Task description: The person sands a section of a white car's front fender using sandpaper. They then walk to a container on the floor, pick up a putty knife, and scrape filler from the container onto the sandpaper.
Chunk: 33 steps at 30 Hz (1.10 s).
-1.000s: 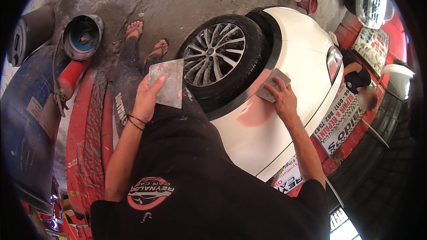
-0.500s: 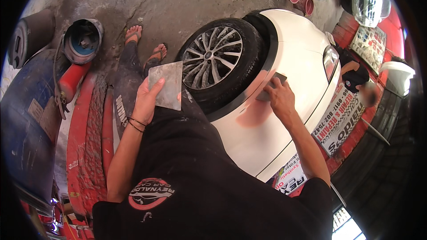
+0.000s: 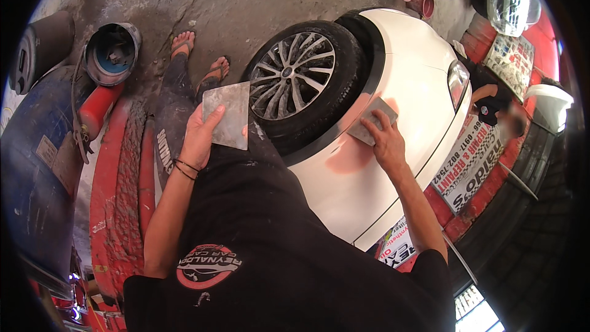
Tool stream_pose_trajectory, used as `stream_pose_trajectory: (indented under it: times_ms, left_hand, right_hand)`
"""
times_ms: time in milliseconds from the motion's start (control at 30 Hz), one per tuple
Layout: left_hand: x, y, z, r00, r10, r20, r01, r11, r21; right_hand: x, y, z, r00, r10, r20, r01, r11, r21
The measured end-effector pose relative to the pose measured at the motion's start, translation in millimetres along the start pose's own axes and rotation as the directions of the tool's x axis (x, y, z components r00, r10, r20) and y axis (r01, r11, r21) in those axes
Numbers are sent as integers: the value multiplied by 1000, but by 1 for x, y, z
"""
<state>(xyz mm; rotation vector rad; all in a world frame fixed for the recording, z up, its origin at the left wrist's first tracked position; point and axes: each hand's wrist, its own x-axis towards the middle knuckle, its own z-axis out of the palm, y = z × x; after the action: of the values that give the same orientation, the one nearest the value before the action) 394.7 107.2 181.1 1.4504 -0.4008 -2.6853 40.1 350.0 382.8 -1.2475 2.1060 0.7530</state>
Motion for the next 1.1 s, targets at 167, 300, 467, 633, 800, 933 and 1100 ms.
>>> stream_pose_trajectory:
  times_ms: [167,300,467,633,800,933,1100]
  left_hand:
    - [1,-5,-2,1000,-14,3,14,1000,-18]
    - [1,-3,1,1000,-4,-1,4,1000,-1]
    - [0,0,3,1000,12,-1,-12,1000,-1]
    - [5,-4,2,1000,-9,17,9,1000,-21]
    - [6,-5,2,1000,-17,16,17,1000,7]
    - [4,-5,0,1000,-10,8,10,1000,29]
    - [4,-5,-1,1000,-11,8,11,1000,22]
  right_hand:
    - [11,-5,-4,1000,-15,-15,14,997,-70]
    - [34,-21,-13,993,26,115,-5,983,-181]
    - [33,-23,-35,971,38,235,32,957,-290]
    - [-6,-4,-27,999,0,39,0,1000,-4]
    - [-10,0,-3,998,-54,-22,54,998,19]
    - [0,0,1,999,-34,-7,34,999,-5]
    - [3,5,6,999,-34,-18,34,999,-15]
